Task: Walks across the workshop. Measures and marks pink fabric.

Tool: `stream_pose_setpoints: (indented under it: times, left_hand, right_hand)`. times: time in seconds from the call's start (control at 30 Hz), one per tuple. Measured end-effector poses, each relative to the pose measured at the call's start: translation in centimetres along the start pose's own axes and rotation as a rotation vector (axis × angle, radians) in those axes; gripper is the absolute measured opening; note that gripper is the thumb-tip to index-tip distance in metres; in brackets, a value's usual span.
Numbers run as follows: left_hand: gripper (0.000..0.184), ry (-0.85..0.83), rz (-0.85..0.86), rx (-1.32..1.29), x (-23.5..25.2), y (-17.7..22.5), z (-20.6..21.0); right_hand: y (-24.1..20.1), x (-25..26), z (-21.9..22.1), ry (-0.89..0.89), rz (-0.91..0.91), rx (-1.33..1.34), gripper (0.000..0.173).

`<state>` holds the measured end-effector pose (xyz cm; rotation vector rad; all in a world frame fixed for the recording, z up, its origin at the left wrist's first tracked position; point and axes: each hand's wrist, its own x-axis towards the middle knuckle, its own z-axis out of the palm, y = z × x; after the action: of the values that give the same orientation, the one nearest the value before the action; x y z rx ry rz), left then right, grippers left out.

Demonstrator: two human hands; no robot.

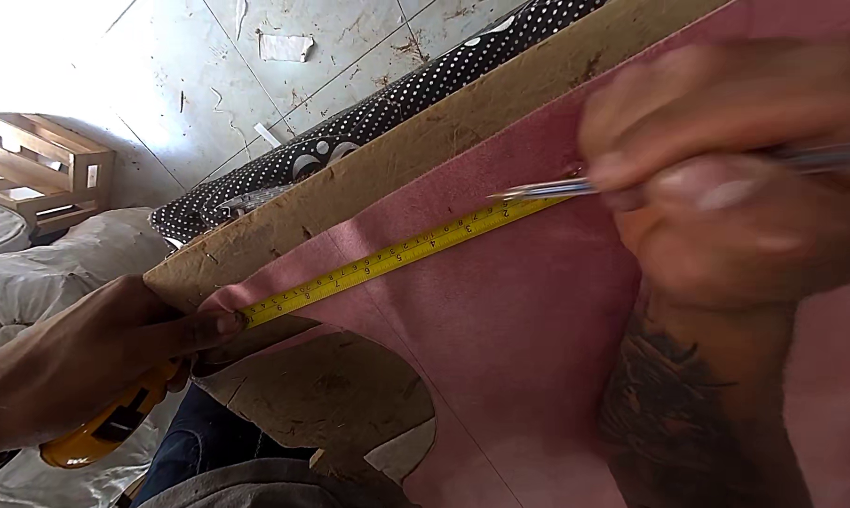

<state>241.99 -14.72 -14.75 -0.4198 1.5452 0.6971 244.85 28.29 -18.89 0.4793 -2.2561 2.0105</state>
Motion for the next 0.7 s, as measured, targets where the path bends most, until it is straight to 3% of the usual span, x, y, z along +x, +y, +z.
stream_pose_setpoints:
  times: [0.1, 0.17, 0.3, 0.47, 0.7]
  left_hand:
    - [0.016, 0.033, 0.031, -0.024, -0.5, 1.3, 1.0]
    - [0.007, 0.044, -0.011, -0.04, -0.6, 2.7, 2.0]
    - [0.009, 0.072, -0.062, -0.052, -1.2, 3.5, 2.0]
    - [0.013, 0.098, -0.032, -0.065, -1.9, 4.9, 3.0]
    - [0.015, 0.137, -0.055, -0.039, -2.6, 7.0, 4.3]
  right_hand:
    - [0.0, -0.9, -2.0, 0.239, -0.05, -0.008, 0.015]
    - [-0.6, -0.9, -3.2, 0.247, -0.053, -0.081, 0.016]
    - [-0.2, -0.7, -1.7, 0.166, -0.053, -0.128, 0.021]
    - [0.1, -0.6, -1.8, 0.246, -0.104, -0.099, 0.021]
    - [-0.1, -0.4, -1.4, 0.188, -0.102, -0.205, 0.024]
